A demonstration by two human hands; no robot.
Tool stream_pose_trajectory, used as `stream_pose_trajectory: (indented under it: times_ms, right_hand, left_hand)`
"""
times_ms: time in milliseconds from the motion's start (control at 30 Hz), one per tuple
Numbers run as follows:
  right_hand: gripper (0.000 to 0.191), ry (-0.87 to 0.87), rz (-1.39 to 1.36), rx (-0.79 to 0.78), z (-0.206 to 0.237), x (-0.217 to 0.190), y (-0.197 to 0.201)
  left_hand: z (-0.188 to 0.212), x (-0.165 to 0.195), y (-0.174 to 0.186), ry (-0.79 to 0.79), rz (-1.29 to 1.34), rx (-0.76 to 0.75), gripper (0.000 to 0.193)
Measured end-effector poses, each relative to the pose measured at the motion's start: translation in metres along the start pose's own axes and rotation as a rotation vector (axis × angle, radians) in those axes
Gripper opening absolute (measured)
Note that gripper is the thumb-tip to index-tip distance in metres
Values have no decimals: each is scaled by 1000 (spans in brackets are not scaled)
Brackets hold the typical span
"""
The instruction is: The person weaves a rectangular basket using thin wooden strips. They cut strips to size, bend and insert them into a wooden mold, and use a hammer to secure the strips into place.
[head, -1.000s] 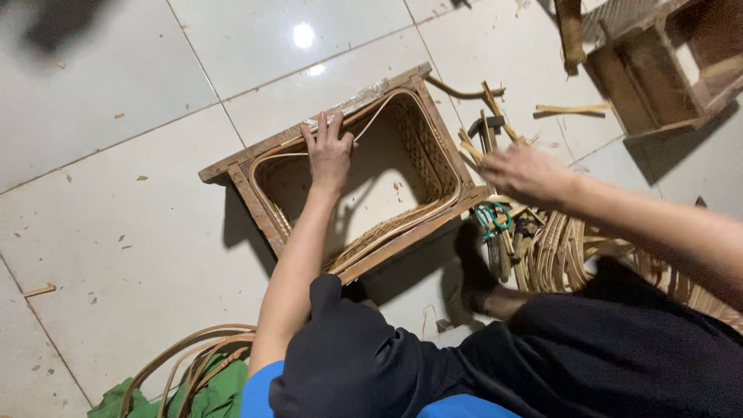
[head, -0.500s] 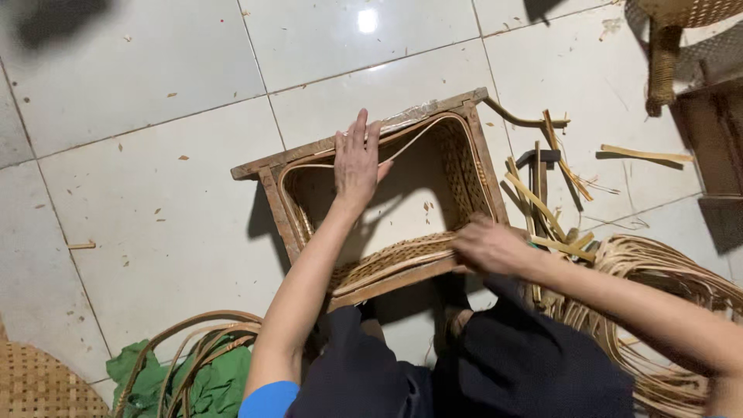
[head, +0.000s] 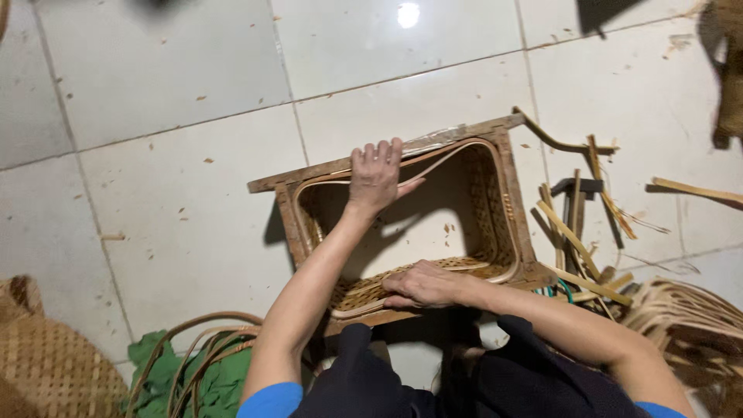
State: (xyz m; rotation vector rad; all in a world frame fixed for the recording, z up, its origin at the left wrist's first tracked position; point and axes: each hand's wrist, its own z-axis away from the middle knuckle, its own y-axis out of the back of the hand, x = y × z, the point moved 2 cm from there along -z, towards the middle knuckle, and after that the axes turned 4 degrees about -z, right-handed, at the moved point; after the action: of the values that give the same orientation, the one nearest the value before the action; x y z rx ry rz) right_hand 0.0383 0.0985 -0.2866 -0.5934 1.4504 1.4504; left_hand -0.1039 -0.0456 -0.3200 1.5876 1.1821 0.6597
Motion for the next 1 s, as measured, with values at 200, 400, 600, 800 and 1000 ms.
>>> stream_pose_trajectory:
  times_ms: [200, 400, 600, 800, 1000]
  right_hand:
    - [47, -108, -55, -85, -27, -2, 17]
    - [50, -95, -19, -103, -42, 6, 12]
    - [46, -63, 23, -64, -39, 4, -6]
    - [32, 131, 202, 366, 10, -16, 13]
    - [16, -572, -80, 1164, 216, 50, 64]
  left_hand:
    - [-2, -10, 2, -2, -6, 6, 82]
    - [-1, -19, -8, -29, -11, 15, 74]
    - [5, -21, -20, -80, 40, -68, 72]
    - [15, -9, 12, -76, 88, -64, 72]
    - [33, 18, 64, 50, 458, 54, 13]
